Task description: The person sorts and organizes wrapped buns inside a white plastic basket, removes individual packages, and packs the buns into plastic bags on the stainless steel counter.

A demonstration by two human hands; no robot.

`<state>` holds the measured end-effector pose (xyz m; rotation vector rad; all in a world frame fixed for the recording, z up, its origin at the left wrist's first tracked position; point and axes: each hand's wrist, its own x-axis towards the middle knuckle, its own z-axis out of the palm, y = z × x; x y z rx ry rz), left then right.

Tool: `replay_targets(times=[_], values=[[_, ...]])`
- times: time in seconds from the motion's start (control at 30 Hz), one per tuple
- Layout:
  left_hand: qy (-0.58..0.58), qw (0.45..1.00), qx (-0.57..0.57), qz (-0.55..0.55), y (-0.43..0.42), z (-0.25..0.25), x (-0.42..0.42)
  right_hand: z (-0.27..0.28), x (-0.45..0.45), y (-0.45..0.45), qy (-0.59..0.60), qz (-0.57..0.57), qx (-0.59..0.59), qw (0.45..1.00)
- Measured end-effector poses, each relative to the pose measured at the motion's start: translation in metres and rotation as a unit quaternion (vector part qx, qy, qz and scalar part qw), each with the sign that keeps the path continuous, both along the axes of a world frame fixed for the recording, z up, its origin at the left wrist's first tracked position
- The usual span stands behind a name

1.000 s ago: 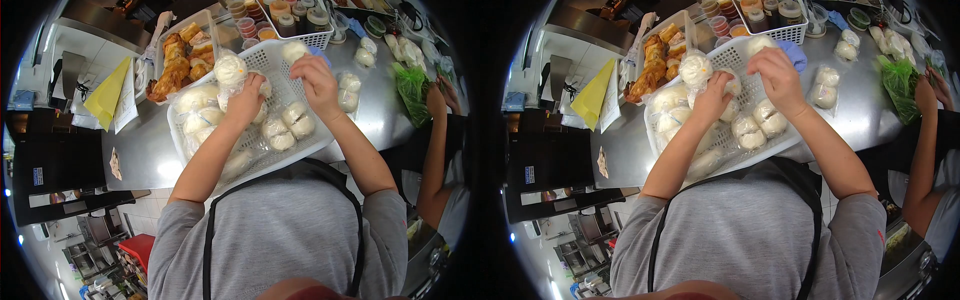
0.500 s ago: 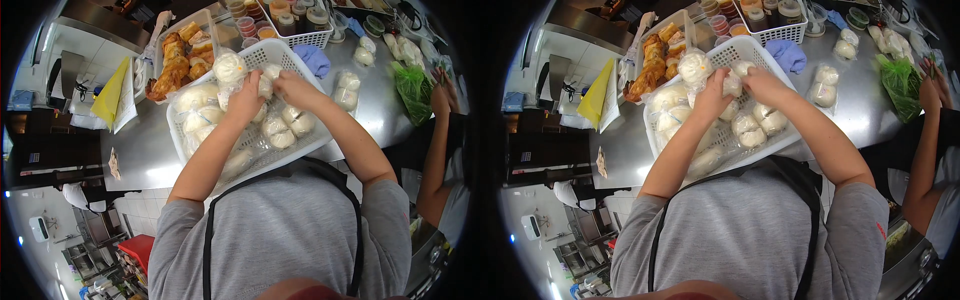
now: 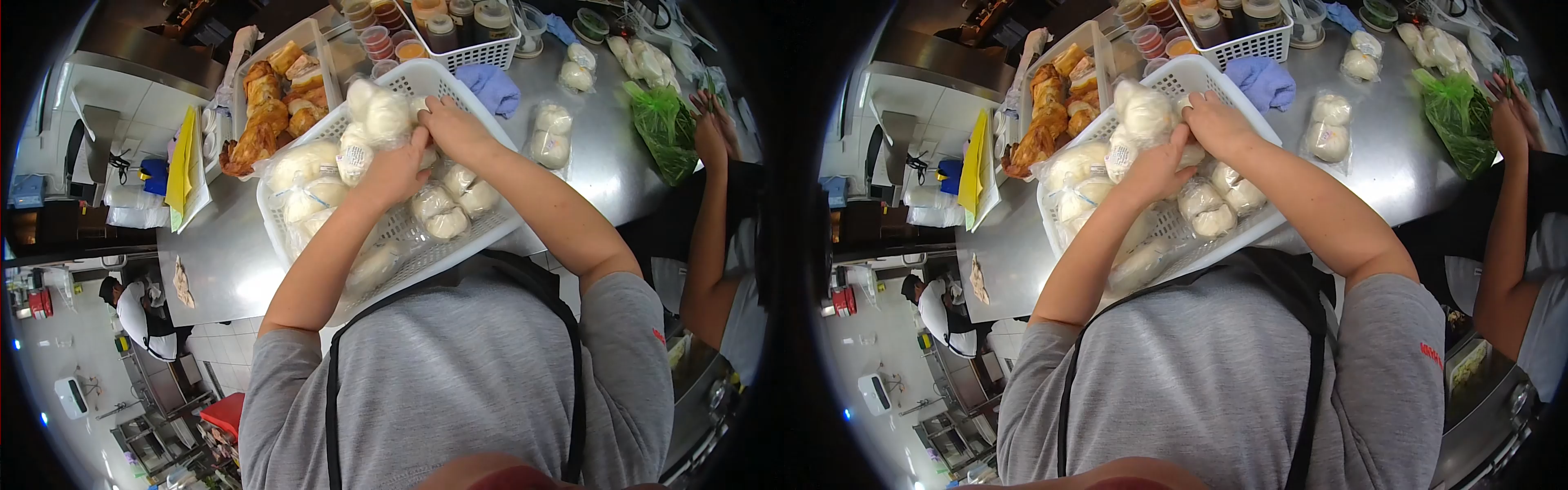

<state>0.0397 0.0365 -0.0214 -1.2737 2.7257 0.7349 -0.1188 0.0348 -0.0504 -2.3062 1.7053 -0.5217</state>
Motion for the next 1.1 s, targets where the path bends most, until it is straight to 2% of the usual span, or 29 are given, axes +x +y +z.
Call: replay_targets(times=[0.13,0.23,0.27,0.3,0.33,0.37,0.43,0.5,0.53,0.6,0.63,0.73,0.77,0.83,0.87,0.9,0.97,1.1], values=[[-0.083,0.996,-0.019,-0.021,-0.003,-0.018,-0.007,-0.002,-0.001,0.0,0.009,-0.003,0.015,1.0],[-0.034,0.999,-0.006,-0.023,-0.004,-0.017,-0.003,0.002,-0.005,0.007,-0.009,-0.003,0.018,1.0],[0.023,0.999,0.017,-0.045,-0.004,-0.014,0.0,0.006,-0.008,0.008,-0.01,-0.001,0.016,1.0],[0.08,0.994,0.038,-0.064,-0.004,-0.008,0.004,0.014,-0.013,0.008,-0.059,0.002,0.08,0.995],[0.08,0.994,0.037,-0.061,-0.004,0.002,0.006,0.02,-0.017,0.008,-0.107,0.004,0.145,0.984],[0.091,0.991,0.05,-0.087,-0.004,0.013,0.009,0.023,-0.02,0.01,-0.106,0.006,0.145,0.984],[0.102,0.987,0.059,-0.106,-0.004,0.038,0.017,0.028,-0.023,0.01,-0.302,0.02,0.093,0.948],[0.087,0.983,0.127,-0.105,-0.002,0.063,0.032,0.035,-0.02,0.009,-0.286,0.049,0.093,0.952],[0.088,0.984,0.122,-0.096,-0.003,0.076,0.039,0.037,-0.017,0.008,-0.271,0.071,0.094,0.955],[0.038,0.976,0.215,-0.015,-0.005,0.094,0.054,0.036,-0.007,0.011,-0.236,0.065,0.113,0.963],[0.04,0.976,0.212,-0.008,-0.007,0.096,0.061,0.032,-0.003,0.011,-0.202,0.049,0.132,0.969],[-0.024,0.995,-0.053,0.082,-0.015,0.076,0.084,0.007,0.008,0.003,-0.223,0.022,0.097,0.97],[-0.024,0.994,-0.054,0.087,-0.015,0.062,0.091,0.004,0.009,0.001,-0.247,0.004,0.088,0.965],[-0.11,0.977,-0.16,0.091,-0.012,0.049,0.088,0.007,0.008,-0.002,-0.269,-0.004,0.107,0.957],[-0.141,0.981,-0.062,0.116,-0.016,0.045,0.084,0.009,0.005,-0.002,-0.291,-0.018,0.125,0.948],[-0.139,0.981,-0.063,0.116,-0.015,0.043,0.081,0.013,0.002,-0.001,-0.289,-0.018,0.124,0.949],[-0.134,0.982,-0.082,0.108,-0.013,0.038,0.076,0.02,-0.004,0.003,-0.385,-0.06,0.135,0.911],[-0.128,0.981,-0.044,0.136,-0.009,0.04,0.064,0.029,-0.022,0.007,-0.427,-0.087,0.135,0.89]])
